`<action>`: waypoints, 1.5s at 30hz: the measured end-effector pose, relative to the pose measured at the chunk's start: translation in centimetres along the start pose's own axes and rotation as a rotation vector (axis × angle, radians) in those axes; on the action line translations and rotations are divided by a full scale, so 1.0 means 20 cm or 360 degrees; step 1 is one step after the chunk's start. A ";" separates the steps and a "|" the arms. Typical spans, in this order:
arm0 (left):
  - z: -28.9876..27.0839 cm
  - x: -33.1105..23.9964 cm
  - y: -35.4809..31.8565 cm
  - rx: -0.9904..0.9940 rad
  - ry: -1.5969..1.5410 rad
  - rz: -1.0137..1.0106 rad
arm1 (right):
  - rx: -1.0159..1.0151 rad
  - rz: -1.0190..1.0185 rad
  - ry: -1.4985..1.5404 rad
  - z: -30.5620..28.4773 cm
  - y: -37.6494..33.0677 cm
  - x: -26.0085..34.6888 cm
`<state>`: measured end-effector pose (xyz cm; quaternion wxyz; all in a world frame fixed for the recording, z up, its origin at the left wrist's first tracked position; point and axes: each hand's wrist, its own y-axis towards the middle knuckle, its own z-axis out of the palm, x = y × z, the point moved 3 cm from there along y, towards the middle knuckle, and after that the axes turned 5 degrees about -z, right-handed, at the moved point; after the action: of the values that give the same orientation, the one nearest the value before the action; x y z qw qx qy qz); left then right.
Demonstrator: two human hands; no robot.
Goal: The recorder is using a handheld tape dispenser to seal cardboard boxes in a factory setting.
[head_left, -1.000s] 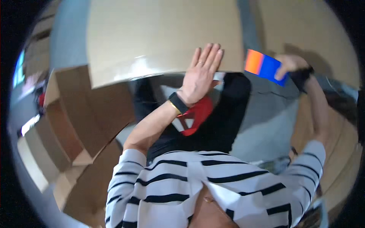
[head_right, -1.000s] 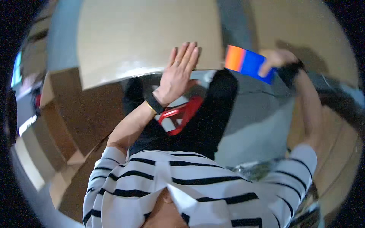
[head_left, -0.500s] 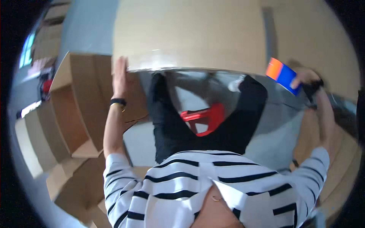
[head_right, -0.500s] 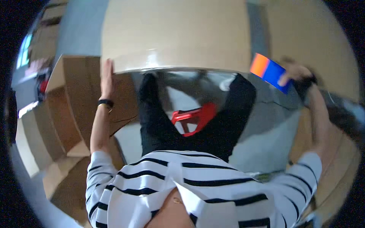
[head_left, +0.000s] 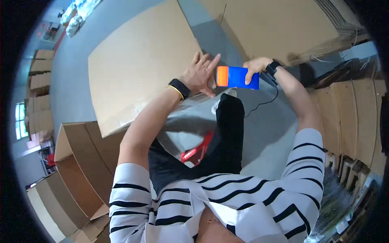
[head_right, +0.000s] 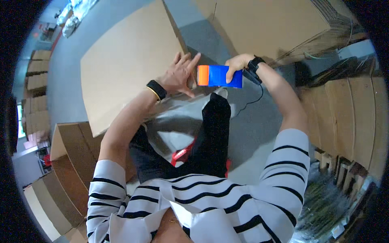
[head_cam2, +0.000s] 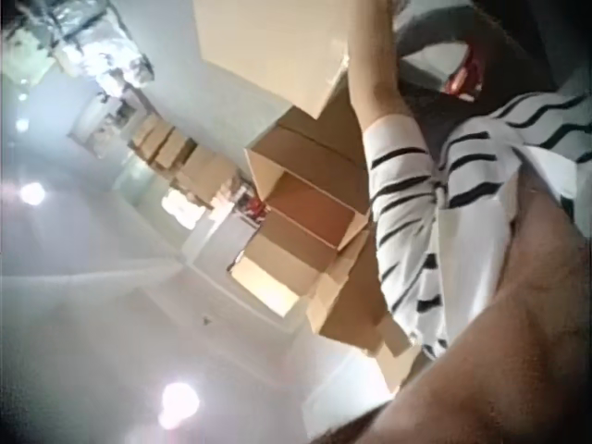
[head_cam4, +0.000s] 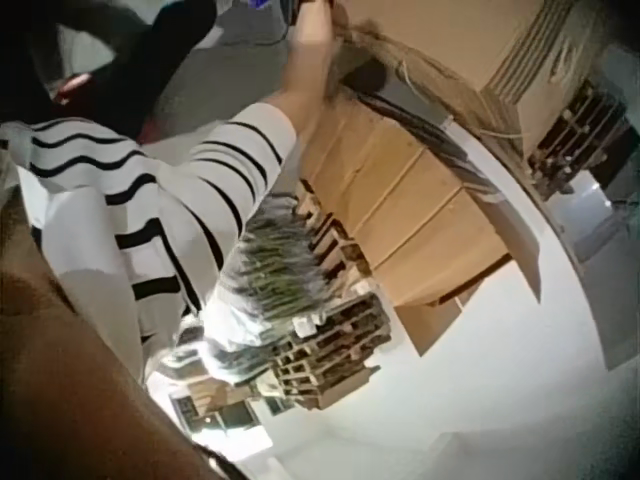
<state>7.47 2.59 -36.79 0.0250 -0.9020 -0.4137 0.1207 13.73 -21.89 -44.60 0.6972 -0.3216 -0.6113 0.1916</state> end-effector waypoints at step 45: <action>-0.21 1.22 -2.39 -0.0567 -0.1042 -0.1333 | -0.0052 0.0055 -0.0441 0.36 -0.26 1.14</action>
<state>-11.57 52.56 -30.61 -0.2116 -0.5664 -0.7368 0.3025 10.21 -9.10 -24.07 0.5975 -0.3139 -0.6992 0.2360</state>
